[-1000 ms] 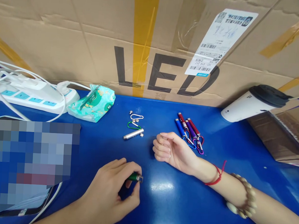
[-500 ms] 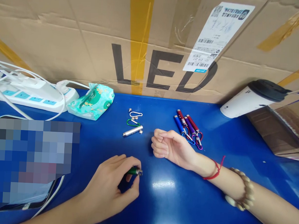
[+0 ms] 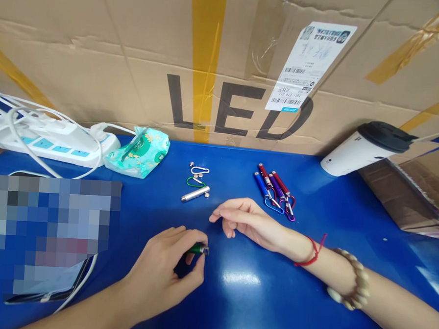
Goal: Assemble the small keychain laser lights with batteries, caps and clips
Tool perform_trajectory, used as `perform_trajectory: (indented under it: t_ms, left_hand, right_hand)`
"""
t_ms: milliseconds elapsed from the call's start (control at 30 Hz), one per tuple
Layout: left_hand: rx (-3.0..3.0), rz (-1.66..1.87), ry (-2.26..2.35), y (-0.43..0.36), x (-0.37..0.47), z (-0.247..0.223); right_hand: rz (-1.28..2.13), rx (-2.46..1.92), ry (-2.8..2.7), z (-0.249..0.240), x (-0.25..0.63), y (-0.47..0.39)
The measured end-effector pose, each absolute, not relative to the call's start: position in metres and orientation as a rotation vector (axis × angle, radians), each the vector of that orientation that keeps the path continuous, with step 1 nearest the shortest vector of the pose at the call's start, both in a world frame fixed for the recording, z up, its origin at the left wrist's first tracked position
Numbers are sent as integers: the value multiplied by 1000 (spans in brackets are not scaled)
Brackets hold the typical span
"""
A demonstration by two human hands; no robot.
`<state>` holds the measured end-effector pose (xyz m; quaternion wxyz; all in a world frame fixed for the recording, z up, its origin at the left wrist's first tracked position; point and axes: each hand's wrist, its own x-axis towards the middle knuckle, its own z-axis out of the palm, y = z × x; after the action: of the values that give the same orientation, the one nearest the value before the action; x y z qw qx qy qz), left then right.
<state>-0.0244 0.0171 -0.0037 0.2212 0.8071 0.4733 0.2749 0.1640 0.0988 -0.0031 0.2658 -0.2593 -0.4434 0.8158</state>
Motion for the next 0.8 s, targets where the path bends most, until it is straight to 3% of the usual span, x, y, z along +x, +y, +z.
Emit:
perform_trajectory:
  t_ms: [800]
  left_hand:
    - [2205, 753, 1314, 16, -24, -4]
  right_hand:
    - [2187, -704, -1244, -6, 167, 98]
